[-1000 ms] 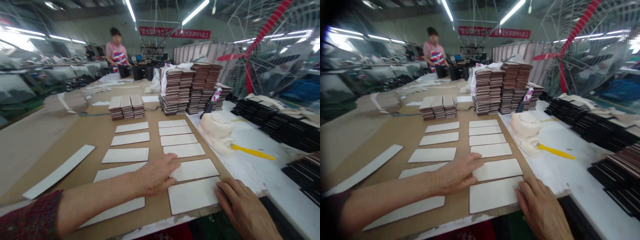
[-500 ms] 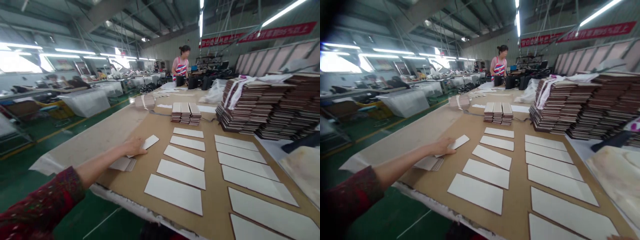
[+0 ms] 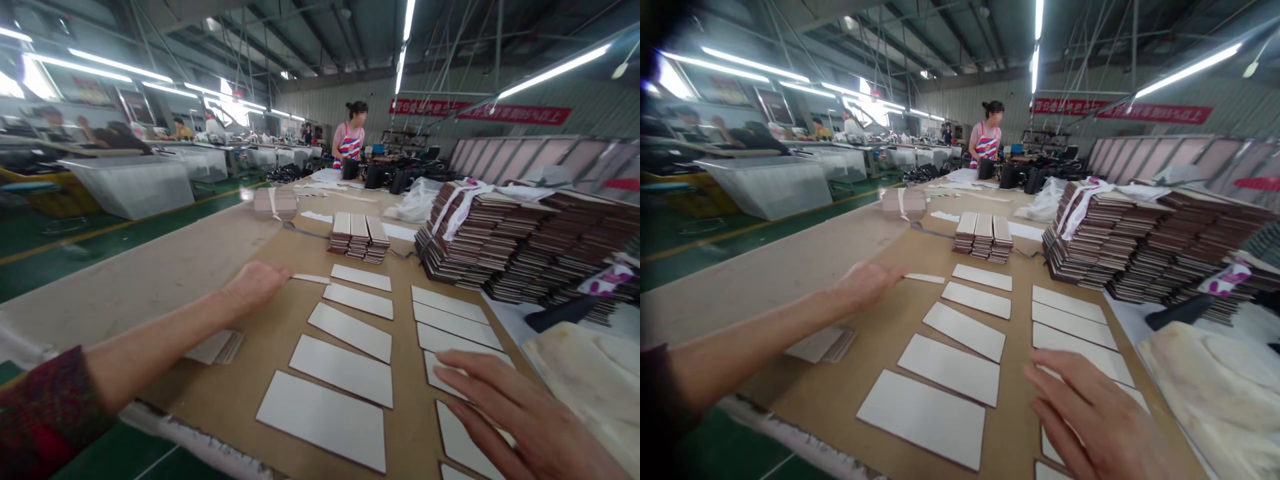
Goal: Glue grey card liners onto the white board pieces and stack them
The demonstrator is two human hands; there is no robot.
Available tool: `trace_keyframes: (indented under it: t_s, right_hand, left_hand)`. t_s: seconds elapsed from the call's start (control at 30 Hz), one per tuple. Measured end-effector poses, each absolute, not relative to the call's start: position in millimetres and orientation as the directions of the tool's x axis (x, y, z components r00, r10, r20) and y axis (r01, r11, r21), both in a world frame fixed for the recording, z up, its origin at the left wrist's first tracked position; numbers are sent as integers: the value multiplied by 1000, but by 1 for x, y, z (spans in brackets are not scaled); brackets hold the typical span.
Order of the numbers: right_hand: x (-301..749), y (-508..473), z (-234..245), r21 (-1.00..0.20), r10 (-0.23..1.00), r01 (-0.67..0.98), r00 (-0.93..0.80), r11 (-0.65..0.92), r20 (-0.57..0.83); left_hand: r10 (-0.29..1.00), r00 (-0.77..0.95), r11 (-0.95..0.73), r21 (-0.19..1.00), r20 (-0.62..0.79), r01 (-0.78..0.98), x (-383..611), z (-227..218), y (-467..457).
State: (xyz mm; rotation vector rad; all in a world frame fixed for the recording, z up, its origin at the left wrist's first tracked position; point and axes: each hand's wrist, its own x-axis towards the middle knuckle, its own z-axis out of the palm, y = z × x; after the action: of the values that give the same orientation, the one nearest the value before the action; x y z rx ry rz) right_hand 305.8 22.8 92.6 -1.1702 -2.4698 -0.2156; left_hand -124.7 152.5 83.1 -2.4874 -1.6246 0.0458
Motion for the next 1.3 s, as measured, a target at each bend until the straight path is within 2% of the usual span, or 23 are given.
trace_keyframes:
  t_s: [0.1,0.13,0.2,0.27,0.37,0.5,0.6,0.7,0.77,0.83,0.9,1.0,1.1,1.3]
  right_hand:
    - [252,67,110,-9,655,732,-605,682,453]
    - [239,80,110,-7,655,725,-618,689,434]
    - [222,101,106,-28,681,718,-646,696,346]
    - [216,113,101,-100,724,724,-650,682,231]
    - [221,120,98,-268,804,761,-583,591,118]
    - [235,126,104,-489,861,748,-509,449,12]
    - [250,132,102,-576,868,715,-496,397,-18]
    - [276,141,98,-517,898,763,-439,388,26]
    - [299,150,98,-443,946,837,-306,322,109]
    - [321,159,103,-417,979,890,-131,185,155]
    - [335,166,109,-442,992,895,5,52,128]
    - [340,172,114,-498,995,866,78,-39,57]
    - [334,172,109,-521,999,854,18,7,42]
    - [319,192,91,-460,989,877,-101,138,105]
  left_hand:
    - [763,636,-621,-146,112,770,-70,85,143]
    - [650,739,-717,-180,179,674,-52,83,140]
    - [469,828,-799,-251,306,546,-21,78,137]
    - [355,851,-823,-304,386,481,-1,72,139]
    - [307,856,-833,-318,415,453,15,67,148]
    - [322,856,-846,-282,405,452,27,65,161]
    - [306,862,-874,-240,405,423,35,62,173]
    - [309,827,-916,-87,470,392,36,56,192]
    - [488,738,-852,72,466,518,34,49,209]
    - [692,626,-709,179,359,682,33,38,226]
    - [773,588,-631,196,237,751,35,24,240]
    - [782,611,-623,186,121,760,41,2,248]
    - [797,601,-601,178,61,779,44,-11,246]
    - [780,626,-619,176,17,766,36,-10,233]
